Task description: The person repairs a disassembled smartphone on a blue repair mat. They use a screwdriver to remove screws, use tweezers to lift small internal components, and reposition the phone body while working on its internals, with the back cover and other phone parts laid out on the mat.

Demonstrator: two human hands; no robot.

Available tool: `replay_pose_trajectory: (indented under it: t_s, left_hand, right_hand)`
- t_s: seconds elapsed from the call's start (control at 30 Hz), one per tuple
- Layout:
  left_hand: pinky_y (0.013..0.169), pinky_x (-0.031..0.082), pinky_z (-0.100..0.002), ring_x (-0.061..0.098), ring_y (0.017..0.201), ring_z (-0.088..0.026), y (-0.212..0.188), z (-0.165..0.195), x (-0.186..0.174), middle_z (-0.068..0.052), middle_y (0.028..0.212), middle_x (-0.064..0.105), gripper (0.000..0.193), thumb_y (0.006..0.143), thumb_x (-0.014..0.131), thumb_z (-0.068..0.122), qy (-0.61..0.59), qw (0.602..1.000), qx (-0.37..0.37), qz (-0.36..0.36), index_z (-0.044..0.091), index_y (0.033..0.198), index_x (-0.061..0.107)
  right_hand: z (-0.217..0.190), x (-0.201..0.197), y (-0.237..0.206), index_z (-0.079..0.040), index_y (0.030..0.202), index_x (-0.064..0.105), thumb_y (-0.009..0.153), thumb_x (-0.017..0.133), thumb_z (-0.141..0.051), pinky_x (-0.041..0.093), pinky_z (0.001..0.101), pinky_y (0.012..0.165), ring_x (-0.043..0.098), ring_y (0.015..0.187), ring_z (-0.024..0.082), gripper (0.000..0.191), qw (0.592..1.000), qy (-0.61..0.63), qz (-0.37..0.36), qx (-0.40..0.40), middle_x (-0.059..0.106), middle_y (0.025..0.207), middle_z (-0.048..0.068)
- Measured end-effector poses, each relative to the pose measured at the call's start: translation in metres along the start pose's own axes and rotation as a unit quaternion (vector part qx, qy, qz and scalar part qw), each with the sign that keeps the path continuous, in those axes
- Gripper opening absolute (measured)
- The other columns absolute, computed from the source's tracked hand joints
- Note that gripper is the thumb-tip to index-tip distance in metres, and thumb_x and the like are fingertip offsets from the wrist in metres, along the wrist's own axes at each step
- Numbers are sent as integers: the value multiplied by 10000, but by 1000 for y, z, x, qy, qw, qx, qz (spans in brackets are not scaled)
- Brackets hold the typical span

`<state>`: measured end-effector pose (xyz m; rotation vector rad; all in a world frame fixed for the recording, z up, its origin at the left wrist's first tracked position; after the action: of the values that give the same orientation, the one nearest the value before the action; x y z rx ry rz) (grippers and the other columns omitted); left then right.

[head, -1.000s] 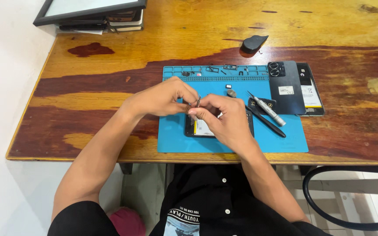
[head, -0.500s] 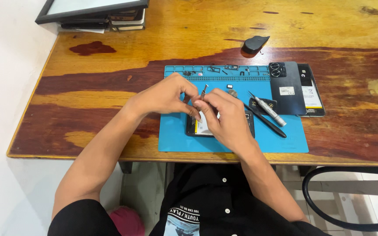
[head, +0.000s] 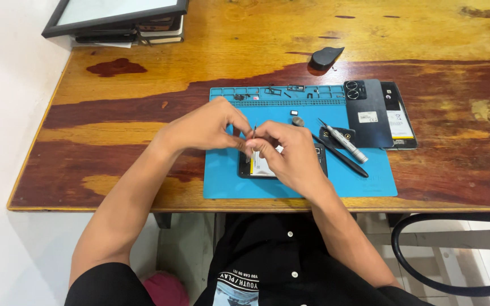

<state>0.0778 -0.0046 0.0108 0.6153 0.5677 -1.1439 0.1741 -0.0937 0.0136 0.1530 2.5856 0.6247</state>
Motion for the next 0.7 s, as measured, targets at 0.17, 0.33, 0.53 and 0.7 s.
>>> replay_pose_trajectory:
  t_s: [0.17, 0.33, 0.53, 0.7]
  left_hand:
    - [502, 419, -311, 552, 541, -133, -2, 7, -4, -76, 678, 720, 110, 764, 812, 126, 0, 1000, 11, -5, 80, 863, 807]
    - [486, 383, -324, 483, 510, -147, -2, 6, 0, -106, 666, 689, 67, 831, 786, 116, -7, 1000, 3, -3, 75, 880, 803]
    - [478, 362, -343, 412, 506, -172, -2, -6, 3, -122, 612, 630, 148, 873, 810, 184, 8, 999, -47, -24, 43, 846, 774]
    - [549, 412, -324, 475, 581, -155, 2, 1, 4, -91, 660, 614, 171, 835, 815, 177, -28, 998, 49, -10, 26, 874, 746]
  right_hand:
    - [-8, 0, 0, 5, 876, 669, 962, 749, -143, 526, 252, 573, 685, 627, 108, 188, 1000, -7, 6, -20, 712, 733, 65]
    - [-6, -6, 0, 15, 766, 620, 939, 788, -151, 442, 283, 473, 592, 505, 129, 293, 995, -87, 53, 14, 649, 645, 90]
    - [-14, -4, -1, 5, 852, 647, 961, 761, -150, 486, 279, 525, 624, 585, 124, 220, 996, -41, 60, -55, 683, 739, 73]
    - [-11, -4, -1, 31, 882, 657, 962, 746, -100, 459, 347, 570, 584, 609, 243, 178, 992, -97, 50, -56, 633, 756, 121]
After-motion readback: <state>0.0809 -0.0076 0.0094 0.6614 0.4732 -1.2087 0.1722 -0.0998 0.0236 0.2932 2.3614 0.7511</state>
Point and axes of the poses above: each hand's wrist, its own y-axis towards the middle knuckle, its own x-axis out of the palm, z = x × y, the point moved 8 cm from there along y, towards the middle knuckle
